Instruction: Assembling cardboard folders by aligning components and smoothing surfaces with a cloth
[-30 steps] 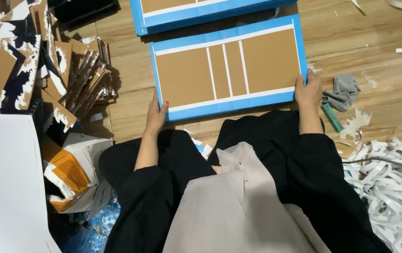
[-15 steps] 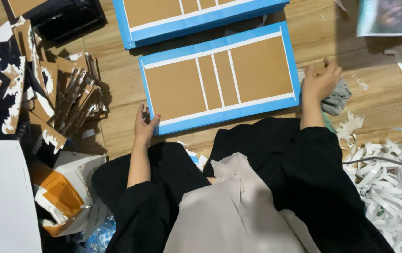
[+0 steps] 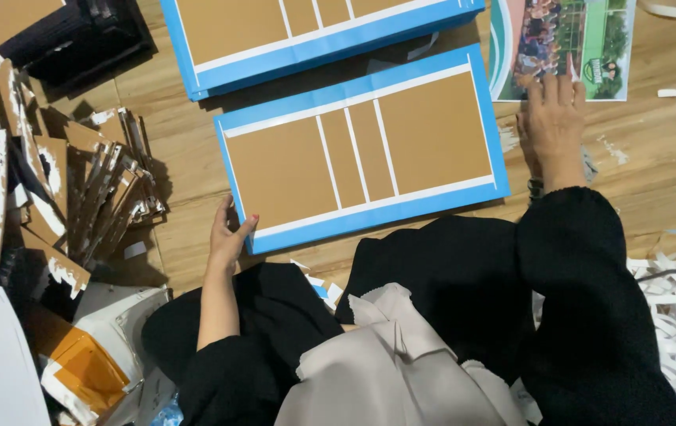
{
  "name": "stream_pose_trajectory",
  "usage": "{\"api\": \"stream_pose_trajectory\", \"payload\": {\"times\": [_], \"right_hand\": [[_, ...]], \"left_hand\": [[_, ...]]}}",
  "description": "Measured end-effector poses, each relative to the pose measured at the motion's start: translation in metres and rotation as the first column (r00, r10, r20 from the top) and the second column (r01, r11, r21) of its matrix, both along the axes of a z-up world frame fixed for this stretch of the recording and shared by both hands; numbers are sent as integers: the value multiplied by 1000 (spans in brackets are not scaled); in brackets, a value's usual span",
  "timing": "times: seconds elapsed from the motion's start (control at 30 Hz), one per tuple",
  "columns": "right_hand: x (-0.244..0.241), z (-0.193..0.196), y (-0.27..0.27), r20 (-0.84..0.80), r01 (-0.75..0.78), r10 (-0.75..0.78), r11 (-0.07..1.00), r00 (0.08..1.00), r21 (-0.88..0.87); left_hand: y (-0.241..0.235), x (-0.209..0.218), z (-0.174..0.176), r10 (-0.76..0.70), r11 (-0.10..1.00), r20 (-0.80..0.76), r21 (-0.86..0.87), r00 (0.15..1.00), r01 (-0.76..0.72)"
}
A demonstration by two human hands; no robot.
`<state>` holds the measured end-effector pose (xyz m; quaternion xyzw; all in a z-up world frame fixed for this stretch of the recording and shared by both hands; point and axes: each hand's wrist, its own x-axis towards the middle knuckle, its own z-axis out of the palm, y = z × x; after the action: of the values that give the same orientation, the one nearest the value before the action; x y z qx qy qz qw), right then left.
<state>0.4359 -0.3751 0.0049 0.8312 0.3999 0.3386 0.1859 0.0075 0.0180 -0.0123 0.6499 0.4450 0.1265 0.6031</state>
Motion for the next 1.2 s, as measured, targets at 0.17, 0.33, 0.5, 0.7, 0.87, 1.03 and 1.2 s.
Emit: {"api": "stream_pose_trajectory", "payload": {"times": [0.17,0.33,0.5,0.7,0.87,1.03,1.2], "right_hand": [[16,20,33,46,-216,224,967,974,-136],[38,-10,45,-91,-303,289,911,953,-280],[46,-35,44,-45,-303,302,919,952,-251],[55,28,42,127,70,-79,994,989,80],[52,96,44,131,-61,-4,870,991,489],[-96,190,104,115,-230,207,709,972,666],[-224,123,150,-110,-136,324,649,940,749]], "left_hand": [[-1,4,9,5,999,-5,-49,1000,-5],[-5,6,18,6,999,-43,-42,999,-7],[-2,4,9,-23,999,54,-39,998,25],[0,2,3,-5,1000,8,-16,1000,6],[-43,72,110,-25,680,-154,722,988,130],[-101,157,208,-406,327,55,941,912,89],[-144,166,255,-615,237,85,968,784,82]]}}
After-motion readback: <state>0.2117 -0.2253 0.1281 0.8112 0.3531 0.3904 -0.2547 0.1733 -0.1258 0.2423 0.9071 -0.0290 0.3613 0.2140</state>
